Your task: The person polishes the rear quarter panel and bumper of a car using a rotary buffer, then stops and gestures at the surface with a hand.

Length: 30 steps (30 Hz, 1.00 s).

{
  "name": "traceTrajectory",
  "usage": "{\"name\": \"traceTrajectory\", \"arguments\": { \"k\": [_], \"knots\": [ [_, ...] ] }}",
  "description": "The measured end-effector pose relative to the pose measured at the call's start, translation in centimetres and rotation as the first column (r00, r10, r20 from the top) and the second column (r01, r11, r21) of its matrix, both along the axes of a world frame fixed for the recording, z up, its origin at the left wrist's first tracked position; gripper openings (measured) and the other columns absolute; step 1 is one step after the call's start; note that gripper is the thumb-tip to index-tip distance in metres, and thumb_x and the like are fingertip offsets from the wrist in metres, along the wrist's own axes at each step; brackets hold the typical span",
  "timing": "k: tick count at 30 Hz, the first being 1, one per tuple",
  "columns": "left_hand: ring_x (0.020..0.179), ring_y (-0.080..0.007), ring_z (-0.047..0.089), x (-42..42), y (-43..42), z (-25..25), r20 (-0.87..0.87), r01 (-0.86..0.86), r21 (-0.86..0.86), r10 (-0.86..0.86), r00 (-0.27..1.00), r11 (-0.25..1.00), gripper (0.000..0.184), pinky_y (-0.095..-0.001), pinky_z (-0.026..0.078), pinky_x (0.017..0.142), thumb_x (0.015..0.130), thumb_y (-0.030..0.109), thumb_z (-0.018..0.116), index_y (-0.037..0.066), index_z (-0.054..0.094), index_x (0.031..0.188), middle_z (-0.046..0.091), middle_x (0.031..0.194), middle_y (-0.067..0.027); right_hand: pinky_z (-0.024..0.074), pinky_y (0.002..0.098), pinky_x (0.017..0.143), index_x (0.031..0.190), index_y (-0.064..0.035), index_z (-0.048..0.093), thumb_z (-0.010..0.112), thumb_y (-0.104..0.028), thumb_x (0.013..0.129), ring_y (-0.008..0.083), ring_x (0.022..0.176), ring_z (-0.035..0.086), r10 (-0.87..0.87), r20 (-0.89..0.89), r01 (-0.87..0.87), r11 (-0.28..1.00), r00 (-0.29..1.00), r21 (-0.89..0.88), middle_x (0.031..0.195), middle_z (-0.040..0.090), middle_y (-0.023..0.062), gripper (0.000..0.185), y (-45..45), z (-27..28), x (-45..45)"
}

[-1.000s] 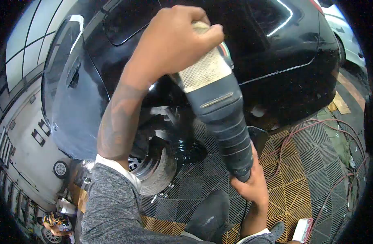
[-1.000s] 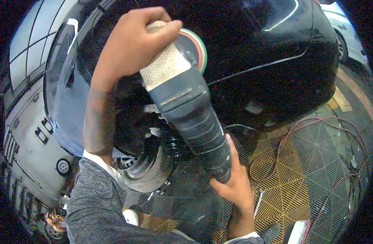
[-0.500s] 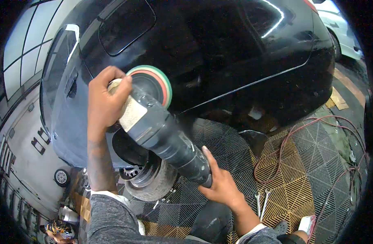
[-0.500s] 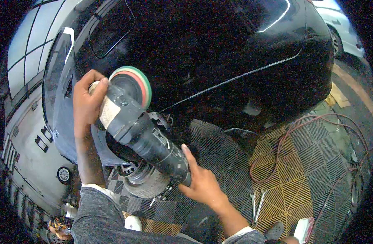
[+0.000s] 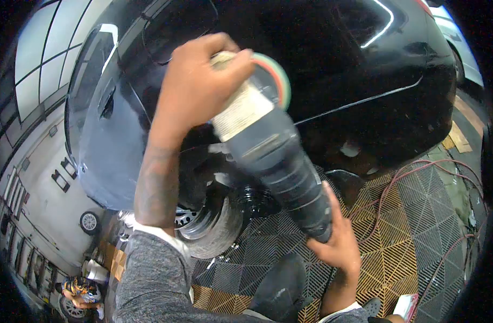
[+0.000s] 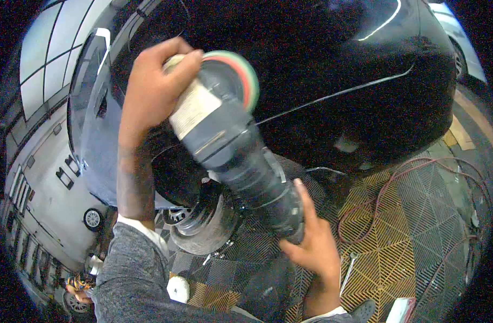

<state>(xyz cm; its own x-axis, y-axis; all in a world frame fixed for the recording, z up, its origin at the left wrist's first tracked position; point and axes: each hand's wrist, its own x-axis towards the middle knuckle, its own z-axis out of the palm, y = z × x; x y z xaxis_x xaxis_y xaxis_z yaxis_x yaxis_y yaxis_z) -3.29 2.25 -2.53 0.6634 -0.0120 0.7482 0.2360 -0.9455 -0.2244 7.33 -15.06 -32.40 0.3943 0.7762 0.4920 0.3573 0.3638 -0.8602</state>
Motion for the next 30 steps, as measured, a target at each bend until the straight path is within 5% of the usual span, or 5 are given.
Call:
{"name": "traceTrajectory", "arguments": {
  "k": [7, 9, 13, 17, 30],
  "knots": [
    [0.065, -0.0120, 0.064, 2.0, -0.8, 0.3, 0.010, 0.043, -0.013, -0.043, 0.999, 0.999, 0.036, -0.0319, 0.050, 0.061, 0.088, 0.035, 0.069, -0.001, 0.070, 0.086, 0.067, 0.068, -0.0087, 0.0567, 0.0452, 0.093, 0.162, -0.0133, 0.018, 0.071, -0.007, 0.067, 0.0457, 0.104, 0.070, -0.047, 0.006, 0.047, 0.998, 0.999, 0.029, 0.120, 0.070, 0.0257, 0.109, -0.4, 0.1, 0.2],
    [0.075, -0.0364, 0.072, 0.9, -0.5, 0.2, 0.037, -0.001, -0.055, 0.003, 0.999, 0.998, 0.037, -0.0399, 0.056, 0.071, 0.081, 0.035, 0.072, -0.001, 0.074, 0.085, 0.071, 0.081, -0.0221, 0.0493, 0.0381, 0.103, 0.161, -0.0095, 0.025, 0.069, -0.009, 0.064, 0.0348, 0.115, 0.069, 0.033, -0.142, -0.039, 0.998, 0.989, -0.040, 0.126, 0.068, 0.0209, 0.107, -0.2, 0.4, -0.4],
    [0.073, -0.0295, 0.071, -2.5, -0.1, -0.2, 0.052, -0.101, -0.124, 0.109, 0.993, 0.987, 0.033, -0.0373, 0.054, 0.070, 0.082, 0.032, 0.072, -0.002, 0.071, 0.085, 0.069, 0.077, -0.0191, 0.0579, 0.0477, 0.089, 0.163, -0.0161, 0.015, 0.075, -0.010, 0.069, 0.0475, 0.098, 0.070, 0.010, 0.123, -0.019, 0.997, 0.992, 0.076, 0.114, 0.071, 0.0267, 0.111, 1.8, -0.5, -1.2],
    [0.071, -0.0218, 0.065, -6.1, 1.4, -0.8, 0.086, -0.123, -0.130, 0.134, 0.987, 0.984, 0.028, -0.0345, 0.050, 0.068, 0.084, 0.025, 0.070, -0.002, 0.067, 0.083, 0.066, 0.076, -0.0148, 0.0589, 0.0506, 0.080, 0.163, -0.0197, 0.010, 0.078, -0.014, 0.071, 0.0466, 0.085, 0.070, 0.089, 0.141, -0.085, 0.996, 0.986, -0.034, 0.103, 0.072, 0.0271, 0.115, 3.6, -1.1, -3.0],
    [0.067, -0.0170, 0.057, -8.4, 1.9, -1.1, 0.119, -0.176, -0.219, 0.206, 0.971, 0.960, 0.025, -0.0326, 0.045, 0.065, 0.086, 0.021, 0.069, -0.003, 0.063, 0.080, 0.059, 0.071, -0.0115, 0.0583, 0.0523, 0.081, 0.163, -0.0175, 0.011, 0.078, -0.016, 0.070, 0.0475, 0.087, 0.070, 0.156, 0.111, -0.148, 0.986, 0.981, -0.075, 0.100, 0.071, 0.0273, 0.115, 4.4, -0.2, -4.6]
  ]
}}
